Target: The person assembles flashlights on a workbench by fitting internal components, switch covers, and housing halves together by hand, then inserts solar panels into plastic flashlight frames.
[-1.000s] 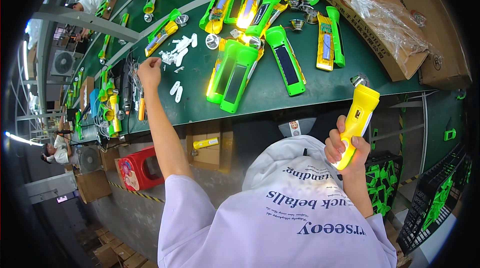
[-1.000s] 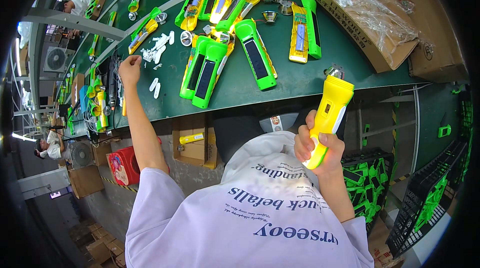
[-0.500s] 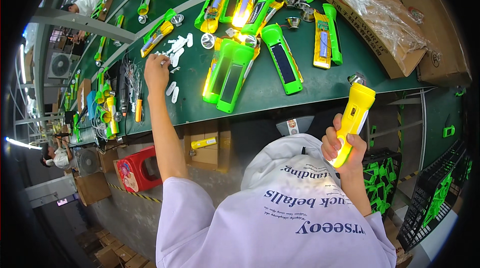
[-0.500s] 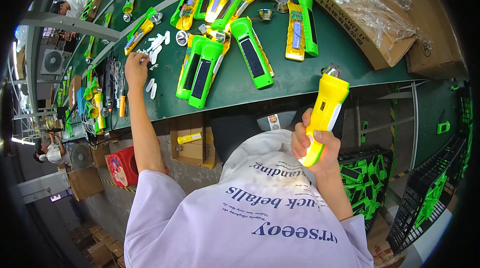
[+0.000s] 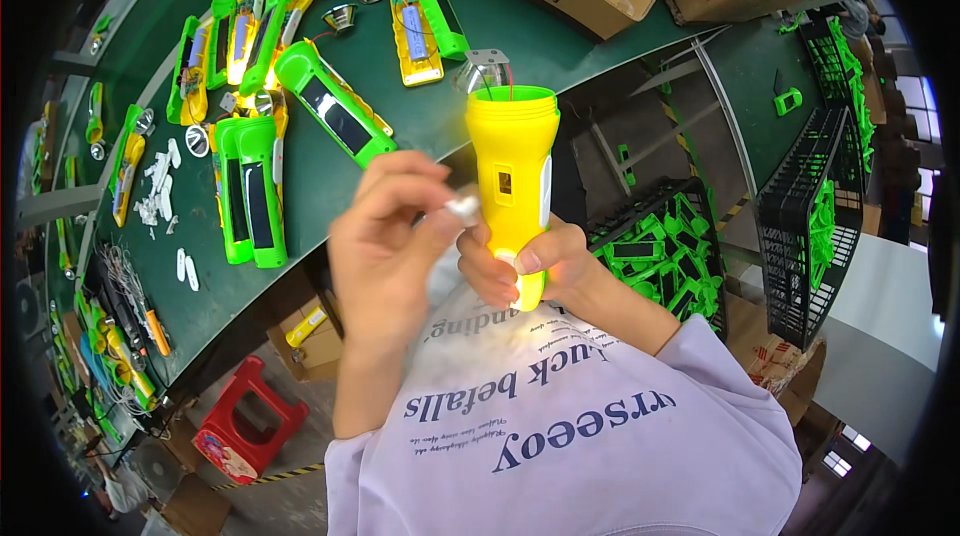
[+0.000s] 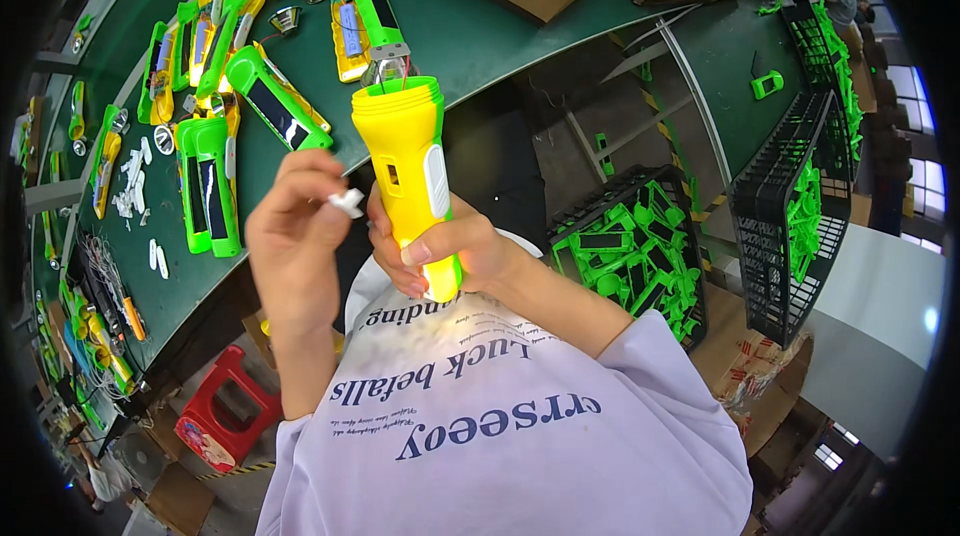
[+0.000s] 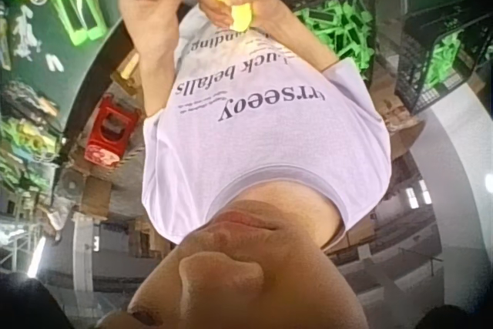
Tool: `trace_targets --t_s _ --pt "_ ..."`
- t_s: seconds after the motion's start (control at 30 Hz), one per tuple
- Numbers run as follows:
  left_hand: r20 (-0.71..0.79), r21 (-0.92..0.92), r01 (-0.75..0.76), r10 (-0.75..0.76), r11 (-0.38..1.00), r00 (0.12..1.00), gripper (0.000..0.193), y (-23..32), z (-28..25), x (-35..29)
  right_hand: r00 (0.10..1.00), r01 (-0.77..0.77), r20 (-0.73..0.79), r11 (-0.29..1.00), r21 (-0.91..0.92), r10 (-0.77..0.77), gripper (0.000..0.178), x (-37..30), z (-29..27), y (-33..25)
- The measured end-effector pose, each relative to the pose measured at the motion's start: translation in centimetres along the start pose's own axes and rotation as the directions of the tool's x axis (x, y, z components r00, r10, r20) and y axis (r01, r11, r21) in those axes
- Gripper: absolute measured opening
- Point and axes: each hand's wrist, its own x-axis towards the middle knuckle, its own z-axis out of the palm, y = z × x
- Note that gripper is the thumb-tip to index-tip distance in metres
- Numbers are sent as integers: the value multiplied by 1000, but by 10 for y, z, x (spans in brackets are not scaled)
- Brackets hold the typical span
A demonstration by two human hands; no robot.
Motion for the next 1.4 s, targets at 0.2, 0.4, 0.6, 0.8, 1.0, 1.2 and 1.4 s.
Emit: trace_targets --t_s 0.2,0.4,0.6,0.8,1.0,1.2,1.4 --pt "-18 129 98 -96 987 995 10 -5 18 0 999 17 -38 995 -99 -21 42 -4 -1 -2" --pt "-4 144 155 -156 977 988 11 1 22 1 981 -16 -189 967 -253 -33 56 -8 11 -10" --pt "68 48 276 -279 960 958 21 3 22 2 973 -27 -226 947 -321 -49 57 -10 21 -14" --pt "184 -126 336 -311 933 933 41 -19 25 5 979 -42 -202 977 -209 -1 39 -17 11 -4" --pt "122 -289 296 -272 910 954 40 -31 33 -2 968 -25 -249 980 -196 -25 27 -19 18 -5" --pt "245 -279 355 -291 892 925 39 -41 29 1 955 -12 -294 990 -143 -31 20 -25 18 1" --pt "200 -128 348 -319 929 926 52 -45 45 4 942 -18 -335 996 -89 -13 17 -25 15 2"
